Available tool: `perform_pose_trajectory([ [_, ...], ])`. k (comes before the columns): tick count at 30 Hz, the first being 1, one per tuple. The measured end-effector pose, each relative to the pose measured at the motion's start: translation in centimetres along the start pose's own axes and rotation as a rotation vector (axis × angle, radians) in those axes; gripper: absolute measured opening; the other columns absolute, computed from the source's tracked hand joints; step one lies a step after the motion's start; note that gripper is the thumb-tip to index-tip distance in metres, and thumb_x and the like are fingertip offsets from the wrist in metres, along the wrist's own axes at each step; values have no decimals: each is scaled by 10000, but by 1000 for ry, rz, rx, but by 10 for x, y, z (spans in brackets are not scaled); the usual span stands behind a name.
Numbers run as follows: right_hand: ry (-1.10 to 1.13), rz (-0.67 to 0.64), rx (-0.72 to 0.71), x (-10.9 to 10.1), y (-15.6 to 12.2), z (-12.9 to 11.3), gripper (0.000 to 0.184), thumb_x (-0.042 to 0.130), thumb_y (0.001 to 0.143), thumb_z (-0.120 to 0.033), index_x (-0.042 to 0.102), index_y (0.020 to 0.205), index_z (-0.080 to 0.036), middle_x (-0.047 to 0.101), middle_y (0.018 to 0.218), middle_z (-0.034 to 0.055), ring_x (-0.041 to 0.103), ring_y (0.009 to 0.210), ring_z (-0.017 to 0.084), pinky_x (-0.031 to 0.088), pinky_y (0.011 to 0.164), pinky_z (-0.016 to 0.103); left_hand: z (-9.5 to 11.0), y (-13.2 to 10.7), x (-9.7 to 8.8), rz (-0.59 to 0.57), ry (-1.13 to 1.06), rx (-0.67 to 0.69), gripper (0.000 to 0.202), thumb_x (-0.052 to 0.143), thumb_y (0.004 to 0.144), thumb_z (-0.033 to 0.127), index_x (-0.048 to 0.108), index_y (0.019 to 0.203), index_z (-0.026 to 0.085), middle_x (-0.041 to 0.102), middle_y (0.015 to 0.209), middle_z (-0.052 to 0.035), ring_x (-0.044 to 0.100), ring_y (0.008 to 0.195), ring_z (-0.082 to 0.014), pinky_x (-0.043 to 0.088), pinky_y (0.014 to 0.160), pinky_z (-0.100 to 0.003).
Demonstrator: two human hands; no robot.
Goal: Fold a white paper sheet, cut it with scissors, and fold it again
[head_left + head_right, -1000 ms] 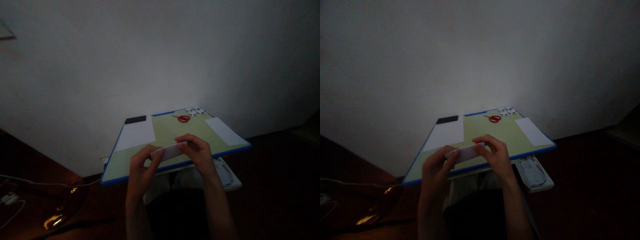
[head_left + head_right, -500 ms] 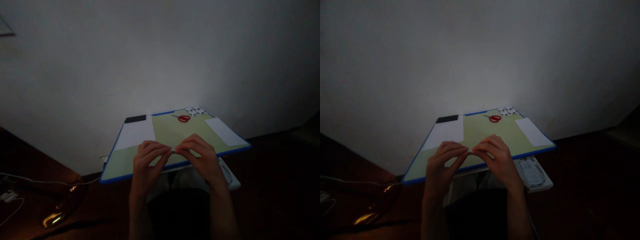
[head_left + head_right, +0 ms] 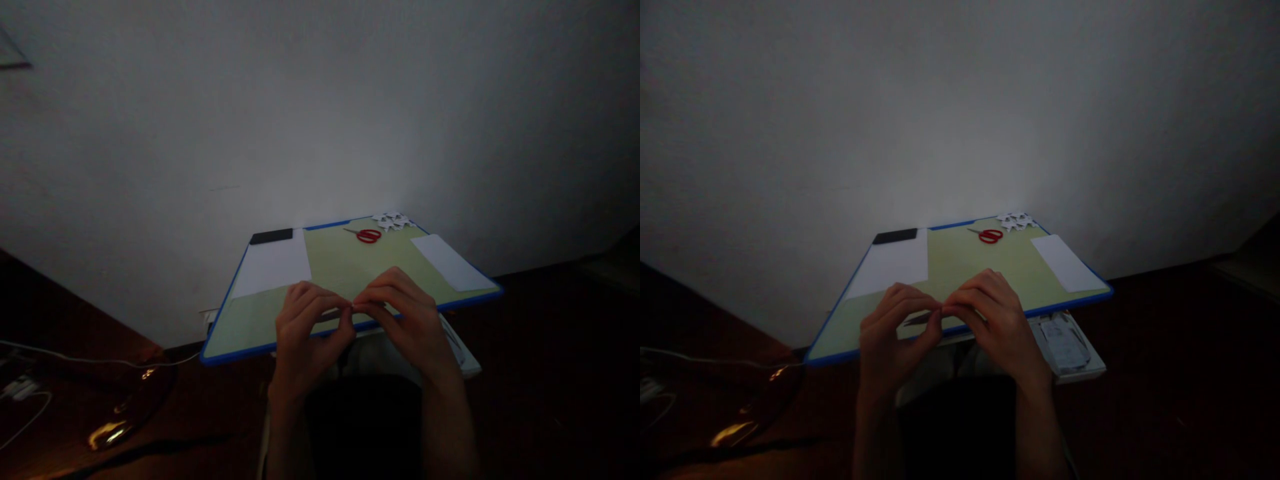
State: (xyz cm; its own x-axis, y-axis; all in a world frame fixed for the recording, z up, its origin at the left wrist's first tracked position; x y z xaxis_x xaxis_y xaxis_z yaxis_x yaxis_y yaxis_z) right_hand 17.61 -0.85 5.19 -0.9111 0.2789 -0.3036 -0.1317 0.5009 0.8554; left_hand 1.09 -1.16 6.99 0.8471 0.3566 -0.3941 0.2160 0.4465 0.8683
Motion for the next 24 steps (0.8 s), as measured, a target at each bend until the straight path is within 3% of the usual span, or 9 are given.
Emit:
perform_pose_trajectory([
  [6,-37,32,1,-5,-1,1,57,738,996,-229,724,987,-283,702,886,-2,622,848,211,463,790,408,-5,-1,-2,-5,12,-14,143,720,867,94,701,856,235,755,788,10,656,745,-185,489,764,-384],
  [20,-24,146,14,-24,-3,10,119,776,953,-149,723,916,-249,706,847,-27,633,813,180,478,784,360,-18,-4,-14,-1,22,34,190,754,839,42,713,876,224,751,814,25,642,776,-173,480,794,-375],
  [24,15,328,83,-40,-11,28,130,746,962,-139,721,896,-248,683,856,-28,623,819,168,471,753,330,-39,-11,-35,63,126,-56,190,706,828,26,695,834,216,719,802,26,643,760,-166,480,788,-364],
])
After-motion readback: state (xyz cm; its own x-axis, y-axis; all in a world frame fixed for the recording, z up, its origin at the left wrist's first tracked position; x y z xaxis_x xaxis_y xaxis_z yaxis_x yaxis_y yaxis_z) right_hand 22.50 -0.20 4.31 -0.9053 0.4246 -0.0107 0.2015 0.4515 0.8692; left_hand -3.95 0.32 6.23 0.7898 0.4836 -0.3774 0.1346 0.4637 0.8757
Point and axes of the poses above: each hand's wrist, its own y-axis towards the middle knuckle, its own x-axis out of the palm, z = x × y, the point moved 5 cm from there along y, towards the middle knuckle
